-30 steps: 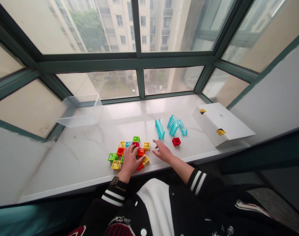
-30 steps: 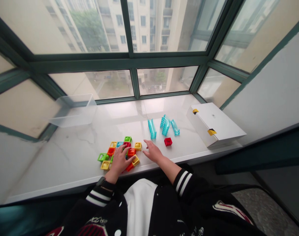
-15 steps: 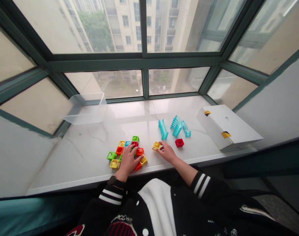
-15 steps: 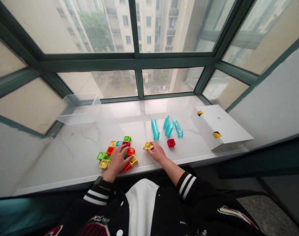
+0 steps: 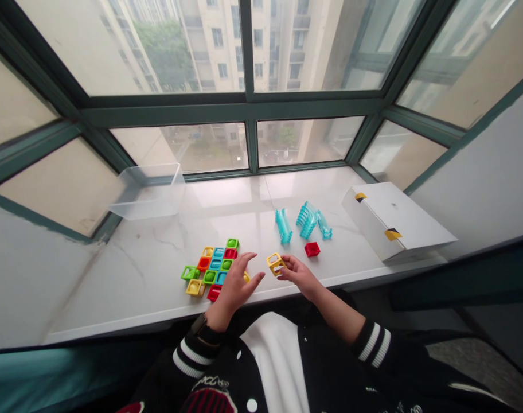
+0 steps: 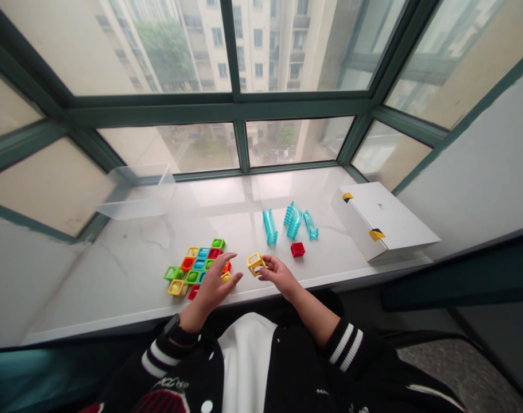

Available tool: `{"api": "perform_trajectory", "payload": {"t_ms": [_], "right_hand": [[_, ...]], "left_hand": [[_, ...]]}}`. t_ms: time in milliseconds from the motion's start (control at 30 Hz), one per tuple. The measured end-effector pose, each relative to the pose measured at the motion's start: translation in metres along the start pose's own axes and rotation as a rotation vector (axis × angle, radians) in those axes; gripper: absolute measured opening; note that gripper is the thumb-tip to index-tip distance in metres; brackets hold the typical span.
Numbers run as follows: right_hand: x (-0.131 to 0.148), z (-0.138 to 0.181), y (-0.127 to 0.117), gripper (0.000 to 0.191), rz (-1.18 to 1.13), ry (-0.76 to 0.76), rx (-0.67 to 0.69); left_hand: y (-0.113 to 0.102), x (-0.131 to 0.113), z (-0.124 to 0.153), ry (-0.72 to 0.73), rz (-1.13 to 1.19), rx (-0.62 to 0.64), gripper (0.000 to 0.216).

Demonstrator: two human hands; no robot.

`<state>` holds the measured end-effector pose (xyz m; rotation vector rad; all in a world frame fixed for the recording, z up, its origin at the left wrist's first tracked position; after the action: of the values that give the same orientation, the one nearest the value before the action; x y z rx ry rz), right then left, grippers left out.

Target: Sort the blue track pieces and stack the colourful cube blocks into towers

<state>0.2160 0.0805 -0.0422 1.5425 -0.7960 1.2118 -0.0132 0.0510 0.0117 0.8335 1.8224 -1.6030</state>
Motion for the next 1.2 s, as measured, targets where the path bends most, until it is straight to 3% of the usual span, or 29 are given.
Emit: {"api": "perform_trajectory", "payload": {"t_ms": [167,433,567,700,800,1033,1200], "right_hand": [[0.010,0.003,0.025,0.055,-0.040,-0.035,0.103],[0.004,0.003,0.032,0.051,0.018,-0.133,0.130],[0.012,0.006,0.029,0.055,0.277,-0.233,0.126],[0.030,0.011,0.031,0.076,0.559,-0.504,0.152],[0.038,0.014,0.038,0.078,0.693,-0.641,0.204],[0.041,0.015,0.044,0.074,0.886,-0.718,0.182],[0.040,0.015,0.042,0.058,0.917,-0.701,0.183]], "left_hand": [[0.008,-0.021,0.007,-0.050,0.116,0.057,0.049],[0.011,-0.018,0.009,-0.065,0.128,0.015,0.039],[0.012,-0.017,0.008,-0.089,0.158,0.006,0.035],[0.014,-0.017,0.007,-0.179,0.225,0.040,0.029],[0.020,-0.018,0.007,-0.241,0.278,0.098,0.027],[0.033,-0.014,0.008,-0.331,0.257,0.142,0.033],[0.037,-0.010,0.009,-0.363,0.277,0.178,0.043]]}}
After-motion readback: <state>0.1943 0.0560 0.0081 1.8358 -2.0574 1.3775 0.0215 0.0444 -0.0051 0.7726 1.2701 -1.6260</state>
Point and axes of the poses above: each hand's wrist, its own z-axis away from the middle knuckle, its own y-axis out of the palm, x = y × z, the point moved 4 cm from there along -z, towards the middle knuckle, and after that the axes turned 14 degrees about -y, right-handed, at the moved point
